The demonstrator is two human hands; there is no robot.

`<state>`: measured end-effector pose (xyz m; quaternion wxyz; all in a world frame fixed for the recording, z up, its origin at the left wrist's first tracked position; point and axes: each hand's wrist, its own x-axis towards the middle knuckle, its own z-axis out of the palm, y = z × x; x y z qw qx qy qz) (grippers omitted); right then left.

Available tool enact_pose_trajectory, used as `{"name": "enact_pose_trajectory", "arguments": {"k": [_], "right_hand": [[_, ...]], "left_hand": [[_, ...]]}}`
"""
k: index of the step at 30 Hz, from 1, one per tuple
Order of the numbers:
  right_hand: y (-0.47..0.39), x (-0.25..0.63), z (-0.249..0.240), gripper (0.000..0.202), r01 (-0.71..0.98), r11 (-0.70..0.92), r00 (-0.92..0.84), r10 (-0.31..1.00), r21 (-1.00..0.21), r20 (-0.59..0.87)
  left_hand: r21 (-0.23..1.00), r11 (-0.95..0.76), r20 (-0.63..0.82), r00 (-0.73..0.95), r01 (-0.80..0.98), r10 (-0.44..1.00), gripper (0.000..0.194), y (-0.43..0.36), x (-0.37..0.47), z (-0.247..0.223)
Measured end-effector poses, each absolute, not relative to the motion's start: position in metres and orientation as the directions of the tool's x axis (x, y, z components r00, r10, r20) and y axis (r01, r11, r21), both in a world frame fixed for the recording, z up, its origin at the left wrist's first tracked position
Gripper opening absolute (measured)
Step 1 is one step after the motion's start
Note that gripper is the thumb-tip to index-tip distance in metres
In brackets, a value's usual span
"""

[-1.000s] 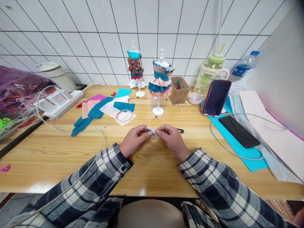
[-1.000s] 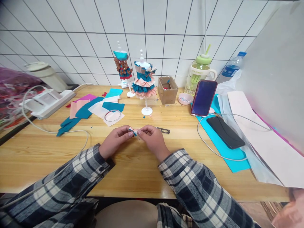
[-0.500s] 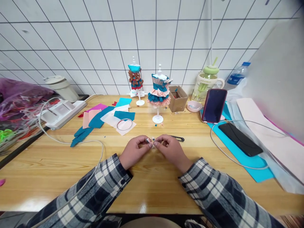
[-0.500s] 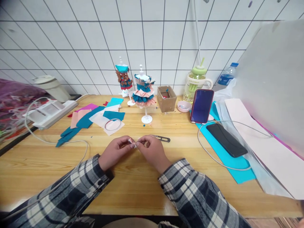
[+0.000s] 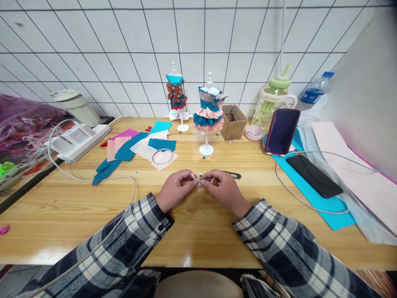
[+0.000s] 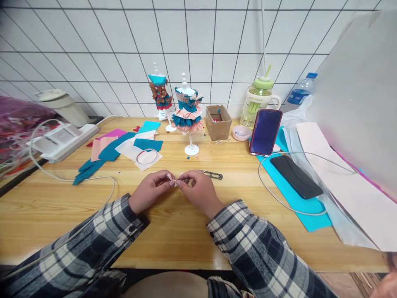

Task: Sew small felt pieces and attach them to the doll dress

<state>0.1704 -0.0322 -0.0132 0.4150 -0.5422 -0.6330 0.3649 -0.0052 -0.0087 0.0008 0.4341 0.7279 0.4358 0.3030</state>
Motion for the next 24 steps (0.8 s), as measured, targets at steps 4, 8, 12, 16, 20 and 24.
{"name": "enact_pose_trajectory", "arguments": {"k": [4,8,12,16,20,24], "right_hand": [[-0.0318,0.1708,-0.0139,0.015,0.433,0.160,-0.086,0.987,-0.887,0.136],[-0.0316,0.1712,-0.0126,0.013,0.438,0.162,-0.142,0.984,-0.884,0.110],[-0.0314,0.1715,-0.0113,0.015,0.365,0.093,-0.135,0.990,-0.926,0.047],[-0.0307,0.1707,-0.0116,0.018,0.287,0.005,-0.078,0.997,-0.958,-0.018],[-0.0305,0.1691,-0.0139,0.018,0.230,-0.016,-0.109,0.993,-0.973,-0.042],[-0.0307,0.1692,-0.0152,0.016,0.258,0.002,-0.120,0.992,-0.966,-0.031]], "left_hand": [[0.847,-0.309,0.087,0.462,0.431,0.883,0.019,-0.0085,-0.0052,0.0002],[0.741,-0.414,0.142,0.480,0.528,0.866,0.015,-0.0100,-0.0042,0.0029],[0.721,-0.454,0.177,0.494,0.524,0.851,0.016,-0.0102,-0.0048,0.0054],[0.786,-0.419,0.164,0.500,0.454,0.851,0.022,-0.0091,-0.0055,0.0061],[0.795,-0.396,0.174,0.452,0.460,0.875,0.019,-0.0085,-0.0047,0.0052],[0.778,-0.400,0.178,0.441,0.484,0.880,0.017,-0.0086,-0.0041,0.0053]]}}
